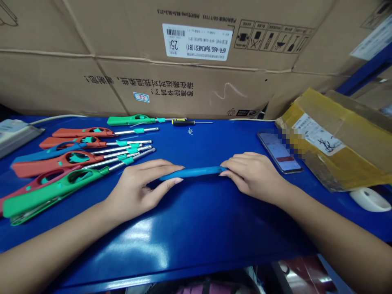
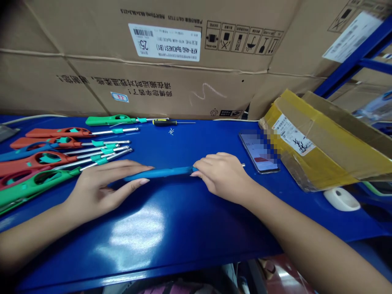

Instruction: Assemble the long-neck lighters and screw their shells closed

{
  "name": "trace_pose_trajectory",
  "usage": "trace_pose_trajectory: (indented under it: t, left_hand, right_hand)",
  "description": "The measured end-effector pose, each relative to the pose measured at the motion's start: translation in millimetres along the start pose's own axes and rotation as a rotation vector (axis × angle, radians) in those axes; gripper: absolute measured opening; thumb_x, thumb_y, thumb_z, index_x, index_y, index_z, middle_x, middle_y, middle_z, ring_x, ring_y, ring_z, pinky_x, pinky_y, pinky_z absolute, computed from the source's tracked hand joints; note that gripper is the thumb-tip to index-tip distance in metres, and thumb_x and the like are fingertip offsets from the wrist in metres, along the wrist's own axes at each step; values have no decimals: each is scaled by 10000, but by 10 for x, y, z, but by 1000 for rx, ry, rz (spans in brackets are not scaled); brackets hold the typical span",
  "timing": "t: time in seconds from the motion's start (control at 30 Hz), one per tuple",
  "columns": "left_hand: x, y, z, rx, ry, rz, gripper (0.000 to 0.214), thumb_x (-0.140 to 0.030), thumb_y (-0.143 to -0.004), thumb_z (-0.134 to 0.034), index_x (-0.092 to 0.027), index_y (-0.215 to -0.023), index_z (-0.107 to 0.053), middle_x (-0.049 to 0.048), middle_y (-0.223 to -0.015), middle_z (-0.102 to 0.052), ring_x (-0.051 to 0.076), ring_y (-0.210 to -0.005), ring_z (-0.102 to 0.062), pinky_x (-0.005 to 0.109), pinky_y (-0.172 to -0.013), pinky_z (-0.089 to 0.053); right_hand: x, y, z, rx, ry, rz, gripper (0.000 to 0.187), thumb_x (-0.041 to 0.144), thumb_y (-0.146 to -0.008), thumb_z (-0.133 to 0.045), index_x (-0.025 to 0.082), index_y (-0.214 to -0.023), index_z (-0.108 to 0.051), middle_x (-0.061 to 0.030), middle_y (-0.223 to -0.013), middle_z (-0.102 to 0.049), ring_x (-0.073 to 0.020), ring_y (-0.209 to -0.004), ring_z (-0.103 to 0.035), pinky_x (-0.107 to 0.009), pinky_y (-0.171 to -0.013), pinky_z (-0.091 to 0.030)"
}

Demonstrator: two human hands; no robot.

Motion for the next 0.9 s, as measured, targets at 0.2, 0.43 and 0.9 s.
trace_pose_trajectory:
  t: [0.2,0.43,0.9]
  left_hand:
    - [42,-24,-14,27,16,23,219,-306,-920,-701,-169,-1075,-776,64,-1004,-789,179,-863,-750,248,-814,-601]
    - [204,-51,-17,130,42,56,262,-380,-945,-663,-199,-1099,-771,56,-993,-790,174,-822,-732,255,-757,-580]
    - [159,-25,-96,179,153,191,266,-362,-994,-579,-198,-1026,-787,50,-882,-767,166,-761,-688,257,-696,-544]
  right_hand:
    - [-17,-14,-5,20,6,5,284,332,-1040,-499,176,-1024,-737,-83,-948,-782,-227,-826,-698,-353,-730,-447]
    - [-79,-54,-40,238,-16,-59,284,327,-1054,-445,173,-964,-666,-68,-919,-712,-235,-836,-618,-381,-773,-418]
    - [22,-87,-169,185,-196,-135,202,286,-1049,-469,184,-984,-631,-61,-936,-689,-219,-859,-585,-361,-775,-394]
Point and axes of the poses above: each hand's wrist, its own y-axis away from the middle knuckle, its own z-axis out of the back of the hand, x = y × z, the point moved 2 cm from there along -y, towards the middle knuckle
